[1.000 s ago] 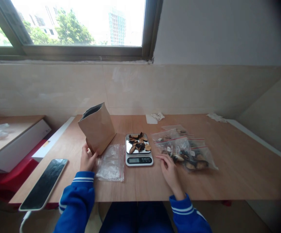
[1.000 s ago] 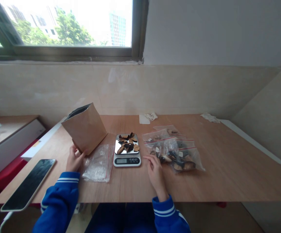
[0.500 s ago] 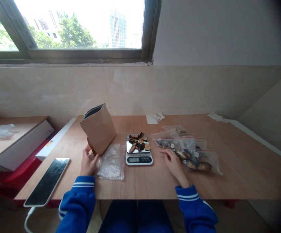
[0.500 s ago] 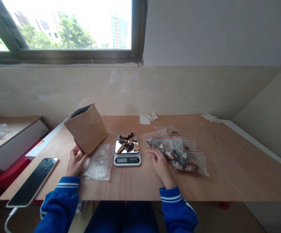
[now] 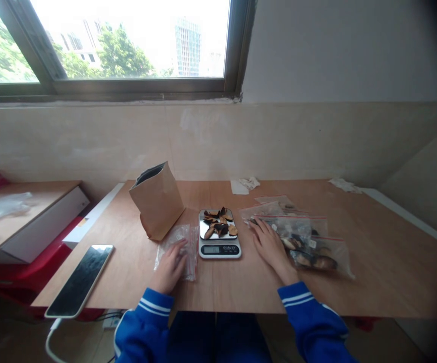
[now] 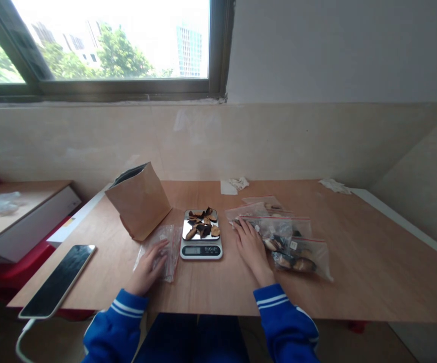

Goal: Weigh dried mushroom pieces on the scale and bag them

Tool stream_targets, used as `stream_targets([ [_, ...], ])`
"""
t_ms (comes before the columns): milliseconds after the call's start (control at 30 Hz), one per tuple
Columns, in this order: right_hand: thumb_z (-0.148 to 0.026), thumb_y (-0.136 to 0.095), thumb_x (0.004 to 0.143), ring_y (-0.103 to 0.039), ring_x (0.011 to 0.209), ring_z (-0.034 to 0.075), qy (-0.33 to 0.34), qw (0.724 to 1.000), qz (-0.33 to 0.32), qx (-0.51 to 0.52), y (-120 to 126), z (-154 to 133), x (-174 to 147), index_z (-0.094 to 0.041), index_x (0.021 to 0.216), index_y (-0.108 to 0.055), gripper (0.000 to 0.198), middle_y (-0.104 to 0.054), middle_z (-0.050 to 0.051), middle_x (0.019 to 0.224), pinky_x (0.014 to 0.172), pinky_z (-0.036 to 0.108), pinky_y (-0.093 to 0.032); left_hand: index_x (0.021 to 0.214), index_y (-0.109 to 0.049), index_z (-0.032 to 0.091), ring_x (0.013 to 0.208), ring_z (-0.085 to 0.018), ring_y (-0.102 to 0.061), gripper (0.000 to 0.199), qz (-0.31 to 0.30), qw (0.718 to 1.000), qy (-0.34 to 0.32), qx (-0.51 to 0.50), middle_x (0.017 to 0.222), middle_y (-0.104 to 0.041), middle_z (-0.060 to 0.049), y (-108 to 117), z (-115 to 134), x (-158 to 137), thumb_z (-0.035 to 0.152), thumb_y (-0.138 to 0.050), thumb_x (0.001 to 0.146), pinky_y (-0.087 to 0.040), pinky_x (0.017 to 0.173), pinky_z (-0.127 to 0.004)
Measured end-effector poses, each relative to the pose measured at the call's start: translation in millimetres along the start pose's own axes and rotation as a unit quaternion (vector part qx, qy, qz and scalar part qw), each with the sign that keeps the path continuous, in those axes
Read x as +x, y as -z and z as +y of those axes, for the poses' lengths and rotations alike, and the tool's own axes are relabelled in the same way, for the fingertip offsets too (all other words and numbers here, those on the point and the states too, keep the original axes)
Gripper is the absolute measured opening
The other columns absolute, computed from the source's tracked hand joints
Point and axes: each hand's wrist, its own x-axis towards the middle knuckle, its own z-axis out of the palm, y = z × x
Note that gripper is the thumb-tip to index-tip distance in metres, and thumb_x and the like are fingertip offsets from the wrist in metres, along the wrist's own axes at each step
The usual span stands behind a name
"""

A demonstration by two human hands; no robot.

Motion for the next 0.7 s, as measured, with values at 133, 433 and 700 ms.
stream_targets([
  [133,-0.016,-0.034,0.089,-0.043,0.128,0.026,-0.011,1.000,-0.001,0.009,3.5,22.8,-5.7,-0.020,0.129,-0.053,0.044,-0.044,0.008,0.143,0.101,0.043,-0.040,0.128,-0.052,0.020,0.121,-0.027,-0.052,0.041,-0.039,0.999,0.007,0.028,0.132,-0.055,-0.013,-6.2,-7.0,4.5,0.030,-0.047,0.089,-0.043,0.099,-0.048],
  [433,-0.015,-0.031,0.090,-0.044,0.127,0.025,-0.011,0.984,0.093,0.152,29.7,-35.3,-9.2,-0.019,0.117,-0.058,0.038,-0.056,0.011,0.129,0.107,0.051,-0.031,0.117,-0.058,0.020,0.088,-0.023,-0.061,0.037,-0.034,0.997,0.051,0.051,0.089,-0.067,-0.007,-8.2,-2.6,10.4,0.014,-0.046,0.083,-0.049,0.080,-0.040],
  [700,-0.009,-0.042,0.087,-0.056,0.099,0.021,0.056,0.948,-0.008,0.314,40.9,-182.8,-34.6,-0.023,0.101,-0.063,0.029,-0.062,0.006,0.104,0.089,0.039,-0.044,0.112,-0.054,0.014,0.085,-0.024,-0.062,0.036,0.031,0.991,0.121,0.055,0.096,-0.061,-0.012,-17.1,13.9,11.2,0.038,-0.048,0.085,-0.050,0.076,-0.039],
])
